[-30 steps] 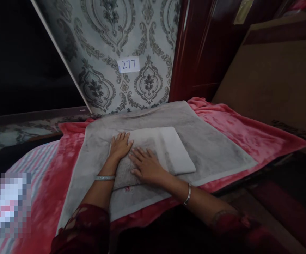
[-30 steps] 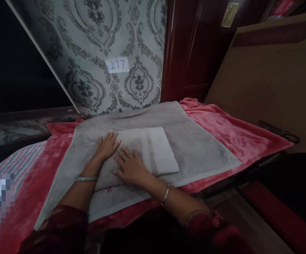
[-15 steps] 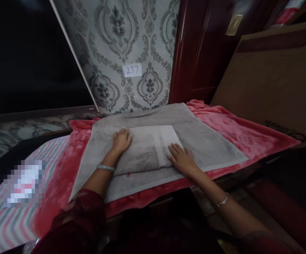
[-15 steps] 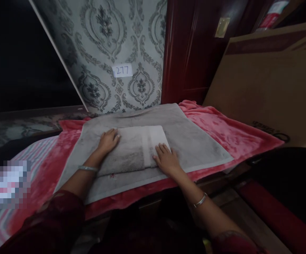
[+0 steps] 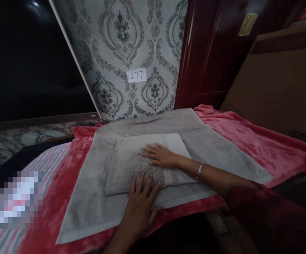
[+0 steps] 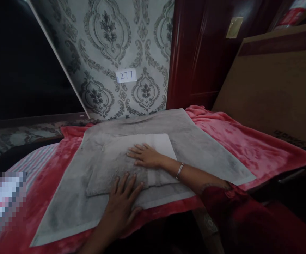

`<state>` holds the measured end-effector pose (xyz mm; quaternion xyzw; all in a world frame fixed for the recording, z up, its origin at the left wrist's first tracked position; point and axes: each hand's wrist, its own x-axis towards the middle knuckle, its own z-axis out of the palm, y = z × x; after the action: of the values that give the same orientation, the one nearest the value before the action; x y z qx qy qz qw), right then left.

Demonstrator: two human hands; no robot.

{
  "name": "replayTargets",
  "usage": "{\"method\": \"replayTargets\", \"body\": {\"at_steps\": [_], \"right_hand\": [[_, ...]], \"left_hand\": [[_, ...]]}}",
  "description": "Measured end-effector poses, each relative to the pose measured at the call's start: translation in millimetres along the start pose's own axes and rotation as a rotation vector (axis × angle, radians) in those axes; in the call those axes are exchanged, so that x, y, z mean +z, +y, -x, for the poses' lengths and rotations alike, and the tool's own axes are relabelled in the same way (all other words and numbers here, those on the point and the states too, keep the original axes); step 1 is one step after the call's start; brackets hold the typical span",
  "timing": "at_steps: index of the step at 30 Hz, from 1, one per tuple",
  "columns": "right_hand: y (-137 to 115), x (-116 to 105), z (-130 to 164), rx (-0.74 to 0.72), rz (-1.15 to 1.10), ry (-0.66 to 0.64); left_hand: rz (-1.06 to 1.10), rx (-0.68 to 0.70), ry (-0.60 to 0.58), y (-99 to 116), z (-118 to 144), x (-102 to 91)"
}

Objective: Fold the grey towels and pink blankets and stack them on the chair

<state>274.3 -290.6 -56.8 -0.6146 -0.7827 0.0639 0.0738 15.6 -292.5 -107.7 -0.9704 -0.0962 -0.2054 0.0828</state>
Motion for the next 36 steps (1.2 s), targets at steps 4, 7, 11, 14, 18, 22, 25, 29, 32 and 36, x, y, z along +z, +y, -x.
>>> {"method": "replayTargets", "body": {"at_steps": [4,7,11,14,18,22,25,29,32,36], "right_hand": [[51.0,-10.7,-38.2,0.146,0.007,-0.007],[80.5,-18.6,-61.7,0.293,-0.011,-0.074],[95.2,-27.5,-75.5,0.392,0.015,-0.088],[80.0,-31.9,-72.3,0.392,0.057,0.0],[20.8,-22.1,-53.6,0.012,0.061,0.075],[-31.6,-1.9,-44.5,-0.404,0.0,-0.004],[-25.5,1.0,-64.5,-0.43,0.005,-0.043],[24.9,-8.2,-111.6,-0.118,-0.003,-0.085],[55.6,-12.8,-134.8,0.078,-0.039,-0.115],[56.7,-20.1,-136.3,0.167,-0.028,-0.121]], "left_hand": [[-0.012,0.022,-0.012,-4.8,2.8,-1.5],[-0.012,0.025,-0.037,-5.0,4.2,-2.9],[-0.009,0.021,-0.072,-3.3,2.7,-7.7],[0.016,0.023,-0.061,-7.5,1.2,-16.4],[0.032,-0.062,0.076,-22.9,3.6,-25.6],[-0.056,-0.166,0.102,-31.6,12.4,-15.5],[-0.119,-0.182,0.107,-29.6,19.3,-2.1],[-0.119,-0.175,0.105,-27.6,25.0,6.4],[-0.123,-0.176,0.087,-27.6,27.1,8.7],[-0.087,-0.195,0.077,-27.3,27.7,6.5]]}}
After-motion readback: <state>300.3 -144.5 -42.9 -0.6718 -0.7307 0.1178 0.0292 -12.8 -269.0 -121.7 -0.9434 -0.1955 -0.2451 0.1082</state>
